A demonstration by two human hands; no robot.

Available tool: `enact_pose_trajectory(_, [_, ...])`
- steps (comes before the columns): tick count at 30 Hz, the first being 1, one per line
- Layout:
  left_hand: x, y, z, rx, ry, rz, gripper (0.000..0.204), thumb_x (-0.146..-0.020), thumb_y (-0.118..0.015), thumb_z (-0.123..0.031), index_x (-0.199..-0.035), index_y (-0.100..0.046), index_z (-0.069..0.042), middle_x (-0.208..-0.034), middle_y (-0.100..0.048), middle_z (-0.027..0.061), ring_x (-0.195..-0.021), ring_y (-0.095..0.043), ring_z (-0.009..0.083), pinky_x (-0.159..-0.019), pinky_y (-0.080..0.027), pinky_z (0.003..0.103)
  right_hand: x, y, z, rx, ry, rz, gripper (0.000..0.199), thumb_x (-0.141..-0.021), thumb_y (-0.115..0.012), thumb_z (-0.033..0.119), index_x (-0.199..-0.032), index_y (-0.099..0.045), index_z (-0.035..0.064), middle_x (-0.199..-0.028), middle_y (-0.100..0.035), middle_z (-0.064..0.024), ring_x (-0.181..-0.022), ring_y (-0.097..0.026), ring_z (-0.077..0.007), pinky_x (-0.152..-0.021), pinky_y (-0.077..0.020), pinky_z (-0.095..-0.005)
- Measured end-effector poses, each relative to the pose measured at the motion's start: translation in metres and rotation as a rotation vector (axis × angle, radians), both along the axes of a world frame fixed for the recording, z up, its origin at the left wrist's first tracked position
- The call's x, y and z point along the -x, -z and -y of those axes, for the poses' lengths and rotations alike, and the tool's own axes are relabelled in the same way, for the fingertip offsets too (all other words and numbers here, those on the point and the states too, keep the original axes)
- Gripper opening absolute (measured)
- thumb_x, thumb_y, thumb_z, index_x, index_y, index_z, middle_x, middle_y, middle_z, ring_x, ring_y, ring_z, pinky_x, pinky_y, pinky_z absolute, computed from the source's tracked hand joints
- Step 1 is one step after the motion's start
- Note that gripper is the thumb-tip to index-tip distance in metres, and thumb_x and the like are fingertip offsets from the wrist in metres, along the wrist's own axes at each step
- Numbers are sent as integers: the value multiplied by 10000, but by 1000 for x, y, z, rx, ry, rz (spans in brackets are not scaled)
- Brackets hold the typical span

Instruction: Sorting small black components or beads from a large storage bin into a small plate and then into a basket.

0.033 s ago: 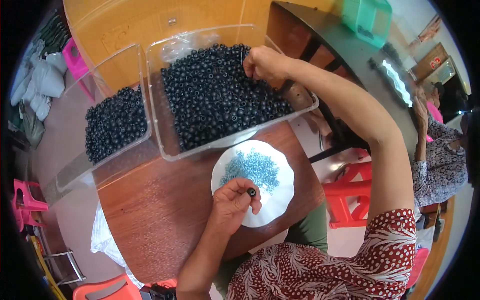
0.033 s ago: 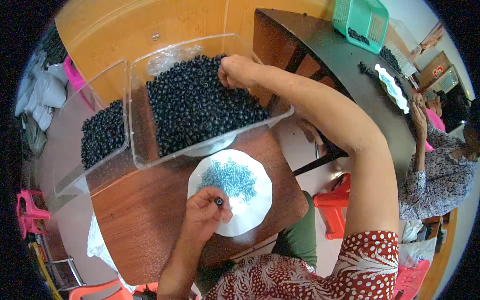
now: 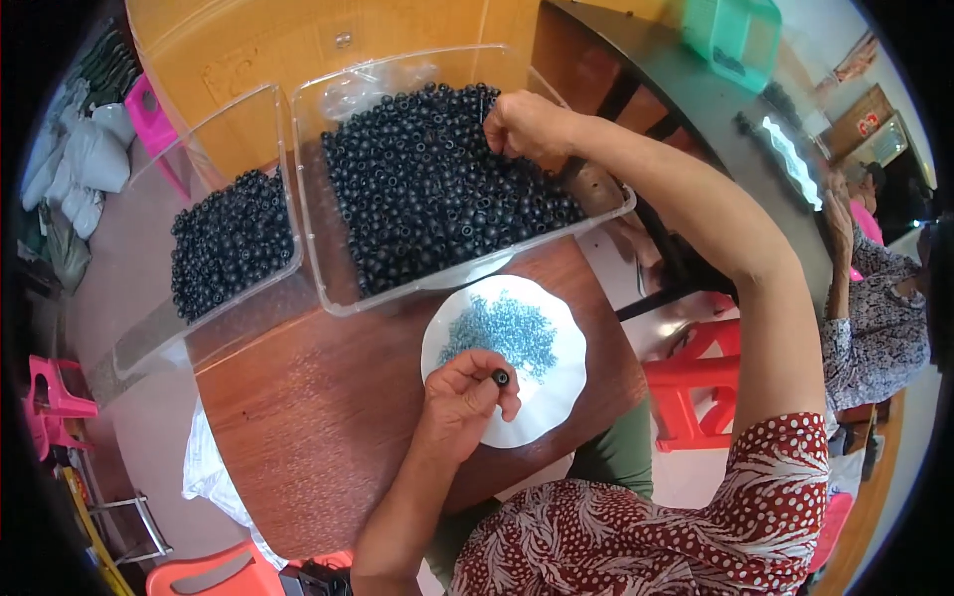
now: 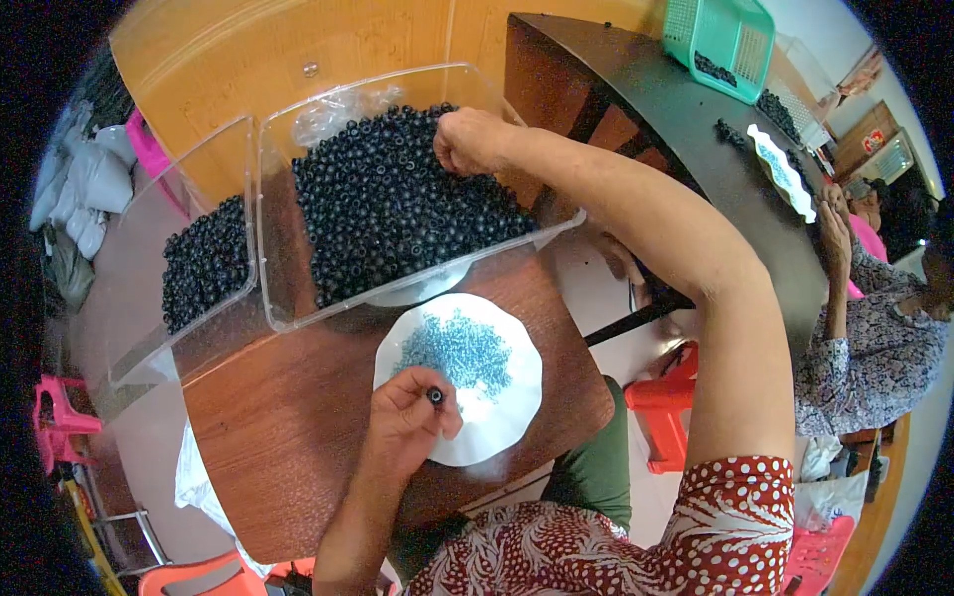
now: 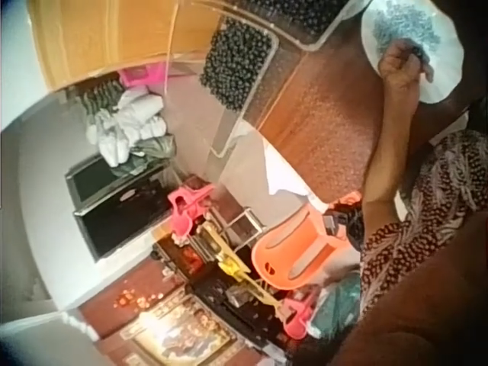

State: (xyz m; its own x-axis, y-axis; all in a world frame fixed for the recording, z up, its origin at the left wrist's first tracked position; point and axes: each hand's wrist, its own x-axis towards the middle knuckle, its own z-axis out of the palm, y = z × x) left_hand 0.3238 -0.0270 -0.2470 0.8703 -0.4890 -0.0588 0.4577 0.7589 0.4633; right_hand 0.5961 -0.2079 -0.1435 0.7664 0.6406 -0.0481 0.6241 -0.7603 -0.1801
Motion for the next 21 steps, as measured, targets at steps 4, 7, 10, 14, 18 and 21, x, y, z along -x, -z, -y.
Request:
enact_pose_trajectory(4, [0, 0, 0, 16, -13, -3, 204, -790, -636, -107, -921, -543, 20, -817, -576, 108, -656, -528, 182, -588, -433, 285, -1, 2, -2, 30, -27, -30, 164, -576, -556, -13, -662, -658, 82, -631, -623, -107, -637, -625, -243, -554, -482, -351])
enact_pose_trajectory(7, [1, -4, 0, 30, 1, 19, 203, -791, -635, -106, -921, -542, 20, -815, -574, 109, -655, -526, 182, -593, -434, 289, -10, 10, 2, 50, 25, -69, 164, -563, -569, -21, -650, -659, 84, -637, -630, -97, -636, -628, -232, -552, -481, -349])
enact_pose_trajectory(10, [2, -4, 0, 39, 10, 22, 200, -793, -632, -103, -921, -540, 20, -810, -572, 112, -654, -525, 182, -595, -432, 289, -14, 16, 5, 28, -51, -17, 158, -570, -594, -19, -659, -667, 88, -654, -638, -85, -653, -629, -227, -570, -484, -345])
enact_pose_trajectory(14, [3, -6, -3, 25, 6, 3, 197, -796, -629, -102, -920, -539, 21, -808, -570, 115, -655, -525, 180, -592, -433, 290, 0, 16, -18, -75, -5, -154, 150, -575, -640, 2, -679, -679, 102, -677, -645, -83, -684, -629, -224, -604, -487, -342])
enact_pose_trajectory(18, [1, -6, -1, 37, 9, 0, 173, -802, -617, -82, -914, -537, 22, -796, -568, 112, -649, -525, 176, -590, -432, 285, -7, 30, -26, -115, -24, -192, 116, -589, -640, 20, -666, -673, 99, -689, -646, -96, -694, -628, -241, -618, -490, -350])
enact_pose_trajectory(21, [0, -6, -1, 25, 9, -7, 152, -806, -607, -64, -910, -537, 22, -787, -567, 110, -645, -527, 173, -588, -432, 280, -8, 41, -34, -77, -14, -119, 81, -618, -610, 27, -642, -659, 88, -684, -639, -108, -698, -624, -264, -623, -490, -356])
